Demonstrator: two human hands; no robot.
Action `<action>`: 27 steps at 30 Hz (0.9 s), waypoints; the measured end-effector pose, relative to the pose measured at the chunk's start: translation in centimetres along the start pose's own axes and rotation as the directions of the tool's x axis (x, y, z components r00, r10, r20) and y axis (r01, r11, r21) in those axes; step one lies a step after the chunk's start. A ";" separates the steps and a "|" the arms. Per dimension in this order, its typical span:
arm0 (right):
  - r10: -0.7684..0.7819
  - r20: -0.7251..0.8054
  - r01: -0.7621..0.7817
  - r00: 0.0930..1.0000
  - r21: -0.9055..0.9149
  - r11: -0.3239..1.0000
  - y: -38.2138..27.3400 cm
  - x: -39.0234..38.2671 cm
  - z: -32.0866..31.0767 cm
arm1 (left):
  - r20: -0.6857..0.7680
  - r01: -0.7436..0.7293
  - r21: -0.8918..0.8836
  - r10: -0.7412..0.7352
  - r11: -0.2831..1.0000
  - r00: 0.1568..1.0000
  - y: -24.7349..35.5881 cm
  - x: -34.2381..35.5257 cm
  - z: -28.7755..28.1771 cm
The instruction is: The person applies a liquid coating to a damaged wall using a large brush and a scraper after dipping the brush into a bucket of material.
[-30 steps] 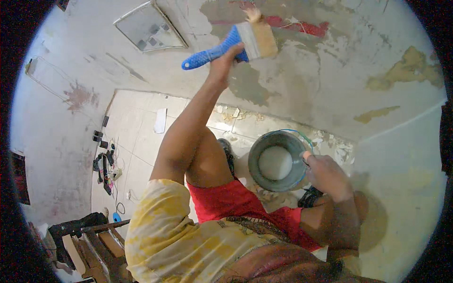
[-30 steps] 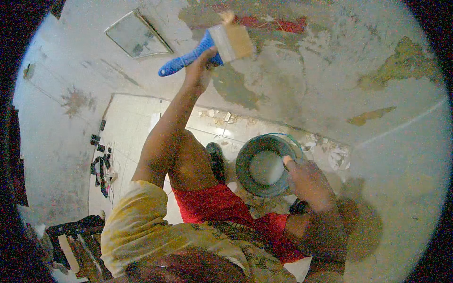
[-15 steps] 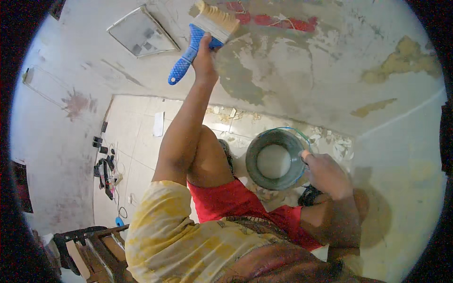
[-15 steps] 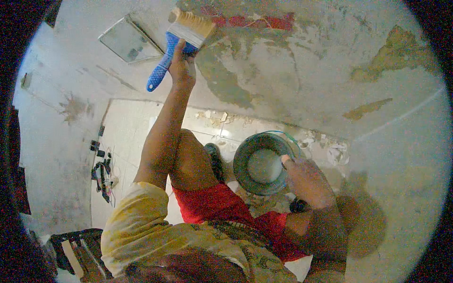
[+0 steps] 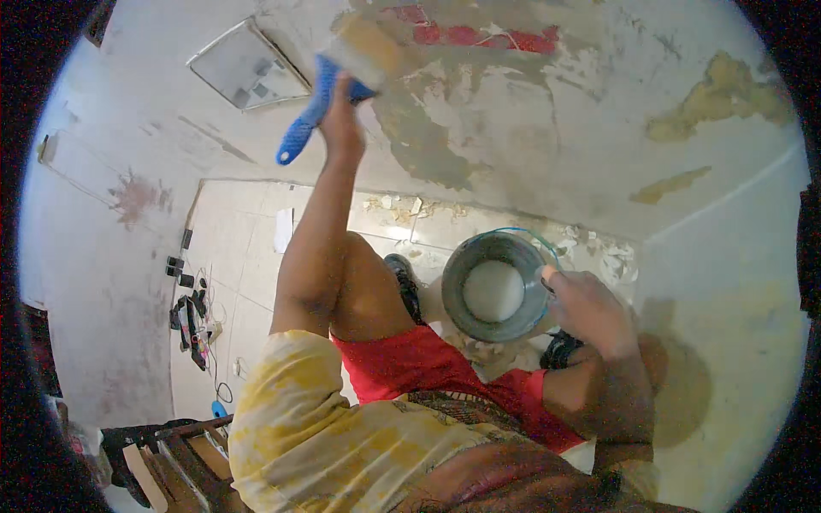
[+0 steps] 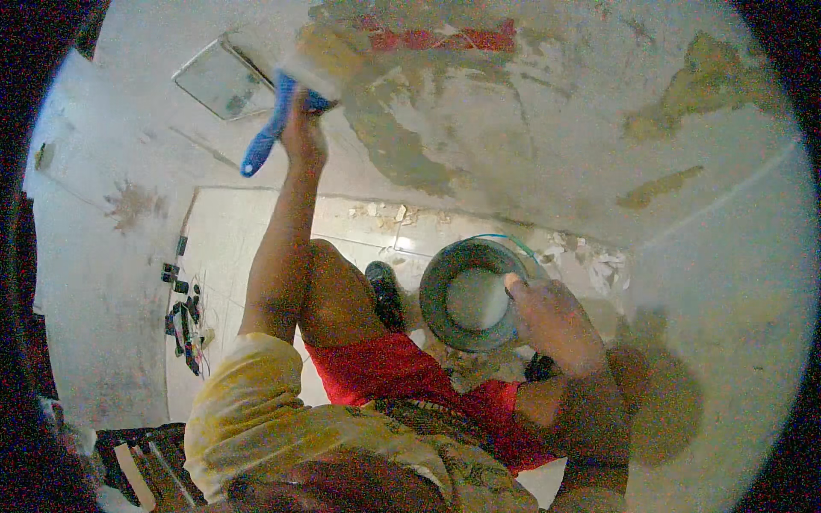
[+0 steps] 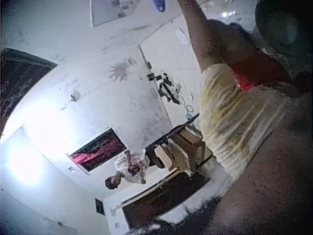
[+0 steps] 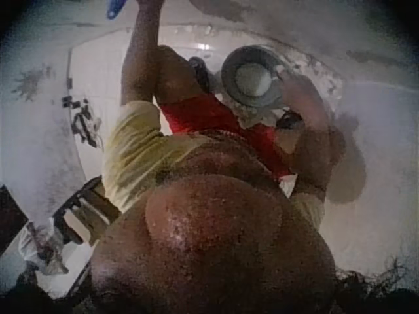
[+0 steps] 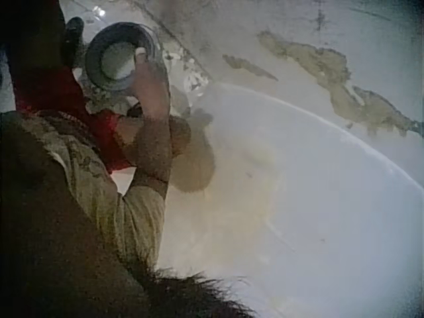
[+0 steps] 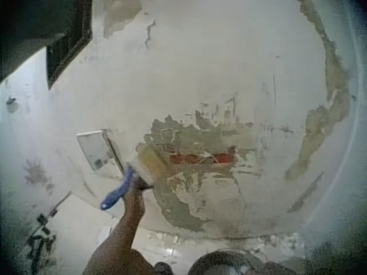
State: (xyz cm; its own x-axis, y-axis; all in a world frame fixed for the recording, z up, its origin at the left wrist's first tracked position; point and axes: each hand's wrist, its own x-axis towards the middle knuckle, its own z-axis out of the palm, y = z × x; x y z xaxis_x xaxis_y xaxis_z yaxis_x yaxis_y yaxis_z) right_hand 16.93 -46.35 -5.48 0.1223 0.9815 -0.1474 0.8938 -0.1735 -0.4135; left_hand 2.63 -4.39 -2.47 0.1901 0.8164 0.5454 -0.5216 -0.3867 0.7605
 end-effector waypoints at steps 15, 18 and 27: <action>-0.001 0.003 0.001 1.000 -0.003 1.000 0.2 0.7 0.6 | 0.215 0.358 0.370 -0.454 0.857 0.865 -1.9 -4.0 1.2; 0.059 0.019 -0.059 0.998 0.016 0.998 0.0 1.0 0.5 | 0.237 0.247 0.254 -0.308 0.935 0.921 -0.3 -3.3 0.4; -0.007 0.014 0.007 1.000 0.002 1.000 0.3 0.5 0.7 | -0.025 -0.011 0.171 0.016 0.985 1.000 1.3 -0.8 -0.7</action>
State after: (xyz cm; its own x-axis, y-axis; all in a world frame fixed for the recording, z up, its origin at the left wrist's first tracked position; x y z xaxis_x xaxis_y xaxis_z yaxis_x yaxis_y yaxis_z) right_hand 16.92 -45.99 -6.33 0.1099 0.9814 -0.1573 0.8936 -0.1669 -0.4167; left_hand 1.23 -5.28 -2.15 0.1605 0.8207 0.5484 -0.3736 -0.4637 0.8034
